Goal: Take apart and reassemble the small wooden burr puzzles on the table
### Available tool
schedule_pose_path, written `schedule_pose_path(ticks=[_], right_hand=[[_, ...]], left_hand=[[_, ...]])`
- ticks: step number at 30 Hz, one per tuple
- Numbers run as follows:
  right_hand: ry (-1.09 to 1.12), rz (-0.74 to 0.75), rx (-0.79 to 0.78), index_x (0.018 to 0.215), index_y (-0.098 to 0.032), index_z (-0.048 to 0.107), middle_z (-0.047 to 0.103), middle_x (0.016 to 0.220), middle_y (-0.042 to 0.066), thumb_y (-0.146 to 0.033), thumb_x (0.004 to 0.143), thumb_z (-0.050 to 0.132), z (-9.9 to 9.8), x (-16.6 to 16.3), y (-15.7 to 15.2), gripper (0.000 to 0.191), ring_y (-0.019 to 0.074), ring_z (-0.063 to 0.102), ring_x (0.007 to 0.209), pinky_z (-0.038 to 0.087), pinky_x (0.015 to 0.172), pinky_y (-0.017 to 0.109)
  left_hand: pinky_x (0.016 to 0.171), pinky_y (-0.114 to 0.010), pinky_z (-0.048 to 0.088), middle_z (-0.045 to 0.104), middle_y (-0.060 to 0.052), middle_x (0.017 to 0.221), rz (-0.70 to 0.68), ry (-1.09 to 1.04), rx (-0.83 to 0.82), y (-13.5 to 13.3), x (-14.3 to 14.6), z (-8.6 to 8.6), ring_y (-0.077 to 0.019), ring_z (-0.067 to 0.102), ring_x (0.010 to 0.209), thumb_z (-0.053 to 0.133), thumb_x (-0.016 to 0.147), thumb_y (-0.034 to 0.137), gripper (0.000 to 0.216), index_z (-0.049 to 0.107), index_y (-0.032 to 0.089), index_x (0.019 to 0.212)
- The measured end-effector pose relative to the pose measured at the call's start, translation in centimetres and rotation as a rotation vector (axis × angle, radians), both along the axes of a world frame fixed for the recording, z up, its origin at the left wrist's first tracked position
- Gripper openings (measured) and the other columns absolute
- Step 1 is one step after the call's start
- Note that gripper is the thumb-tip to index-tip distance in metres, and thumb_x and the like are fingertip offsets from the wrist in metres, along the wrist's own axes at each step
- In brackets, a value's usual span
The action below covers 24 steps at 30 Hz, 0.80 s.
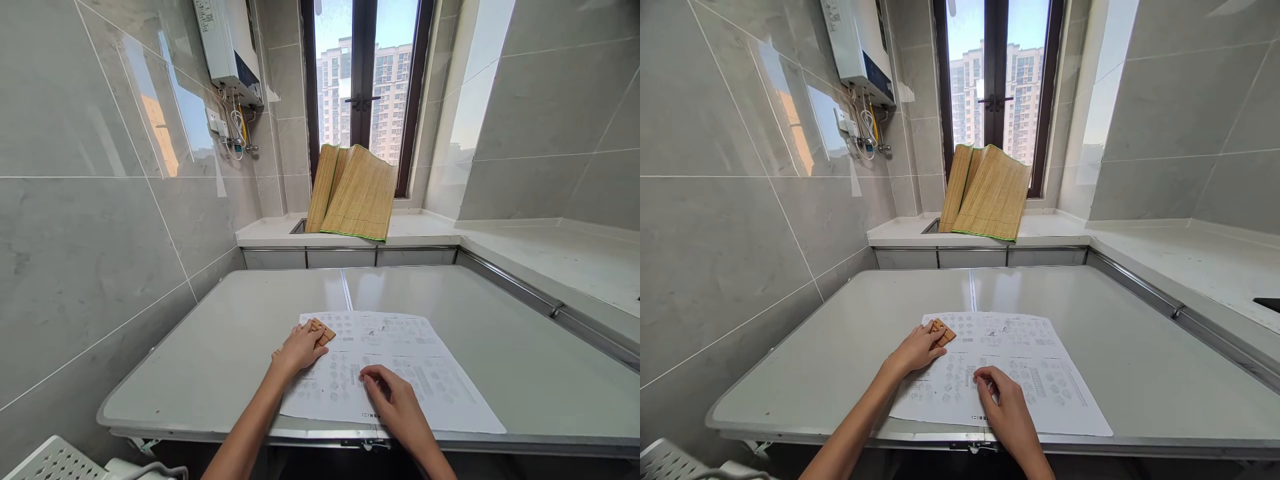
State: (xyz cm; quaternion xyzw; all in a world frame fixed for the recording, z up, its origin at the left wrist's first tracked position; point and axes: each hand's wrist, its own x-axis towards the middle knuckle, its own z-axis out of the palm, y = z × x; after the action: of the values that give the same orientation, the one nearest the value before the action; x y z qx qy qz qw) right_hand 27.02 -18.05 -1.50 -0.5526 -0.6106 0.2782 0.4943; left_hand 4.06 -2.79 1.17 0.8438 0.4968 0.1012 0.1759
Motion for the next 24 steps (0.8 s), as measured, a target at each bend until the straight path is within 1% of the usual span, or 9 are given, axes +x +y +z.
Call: schedule_pose_path(ticks=[4,6,9,11,13,16,20,22,24], right_hand=[[0.004,-0.001,0.014,0.097,-0.022,0.076,0.078,0.092,0.008,-0.050,0.096,0.055,-0.3,0.0,0.1,0.034,0.0242,0.069,0.079,0.053,0.067,0.031],[-0.002,0.006,0.007,0.099,-0.022,0.076,0.077,0.094,0.008,-0.049,0.097,0.054,-0.5,0.1,0.2,0.035,0.0243,0.069,0.081,0.054,0.070,0.031],[-0.015,0.006,-0.006,0.102,-0.022,0.075,0.077,0.098,0.009,-0.050,0.098,0.052,-0.7,0.2,0.2,0.036,0.0246,0.069,0.083,0.055,0.074,0.033],[-0.026,-0.014,-0.004,0.105,-0.023,0.073,0.076,0.102,0.009,-0.049,0.098,0.051,-0.9,0.2,0.3,0.035,0.0246,0.069,0.084,0.055,0.075,0.033],[-0.043,-0.050,0.022,0.106,-0.023,0.072,0.075,0.106,0.009,-0.047,0.098,0.051,-1.2,0.3,0.4,0.032,0.0248,0.069,0.087,0.055,0.075,0.034],[-0.084,-0.099,0.093,0.111,-0.025,0.069,0.071,0.115,0.010,-0.042,0.096,0.053,-1.8,0.4,0.7,0.027,0.0273,0.067,0.102,0.056,0.083,0.038],[-0.163,-0.096,0.147,0.124,-0.028,0.064,0.063,0.131,0.009,-0.036,0.094,0.054,-2.7,0.3,1.0,0.032,0.0299,0.058,0.124,0.053,0.100,0.045],[-0.208,-0.094,0.151,0.126,-0.029,0.063,0.062,0.133,0.009,-0.033,0.094,0.055,-3.1,0.2,1.0,0.033,0.0302,0.056,0.126,0.052,0.104,0.047],[-0.246,-0.117,0.153,0.128,-0.028,0.063,0.061,0.134,0.009,-0.031,0.093,0.055,-3.3,0.1,1.1,0.036,0.0310,0.055,0.127,0.052,0.104,0.048]], left_hand=[[0.124,-0.056,0.024,0.038,-0.006,0.165,-0.084,0.012,-0.013,-1.3,1.6,0.4,-0.0402,0.035,0.150,0.066,0.088,0.051,0.062,0.057,0.034,0.147],[0.124,-0.058,0.023,0.034,-0.005,0.167,-0.167,0.008,-0.042,-2.2,2.2,0.8,-0.0412,0.030,0.153,0.066,0.089,0.051,0.063,0.054,0.035,0.149],[0.124,-0.058,0.024,0.031,-0.002,0.168,-0.328,-0.061,-0.087,-3.6,2.7,1.3,-0.0392,0.026,0.155,0.067,0.090,0.053,0.065,0.049,0.040,0.151],[0.124,-0.055,0.027,0.029,-0.002,0.169,-0.377,-0.120,-0.092,-4.3,2.8,1.4,-0.0369,0.026,0.155,0.070,0.088,0.056,0.072,0.045,0.041,0.154],[0.124,-0.054,0.028,0.027,-0.005,0.170,-0.344,-0.156,-0.065,-4.9,2.7,1.3,-0.0369,0.026,0.155,0.073,0.084,0.062,0.083,0.041,0.039,0.156],[0.123,-0.054,0.030,0.038,-0.011,0.164,-0.251,-0.194,0.012,-5.4,2.4,0.9,-0.0382,0.031,0.152,0.076,0.078,0.066,0.094,0.040,0.032,0.157],[0.118,-0.051,0.038,0.049,-0.014,0.155,-0.187,-0.232,0.009,-6.1,2.3,0.6,-0.0368,0.042,0.145,0.080,0.077,0.059,0.101,0.032,0.028,0.161],[0.117,-0.051,0.039,0.050,-0.014,0.153,-0.178,-0.251,-0.026,-6.4,2.2,0.7,-0.0364,0.045,0.143,0.082,0.076,0.053,0.106,0.026,0.028,0.163],[0.118,-0.049,0.038,0.051,-0.013,0.152,-0.210,-0.277,-0.041,-6.6,2.1,1.0,-0.0348,0.045,0.142,0.082,0.075,0.045,0.107,0.023,0.029,0.163]])
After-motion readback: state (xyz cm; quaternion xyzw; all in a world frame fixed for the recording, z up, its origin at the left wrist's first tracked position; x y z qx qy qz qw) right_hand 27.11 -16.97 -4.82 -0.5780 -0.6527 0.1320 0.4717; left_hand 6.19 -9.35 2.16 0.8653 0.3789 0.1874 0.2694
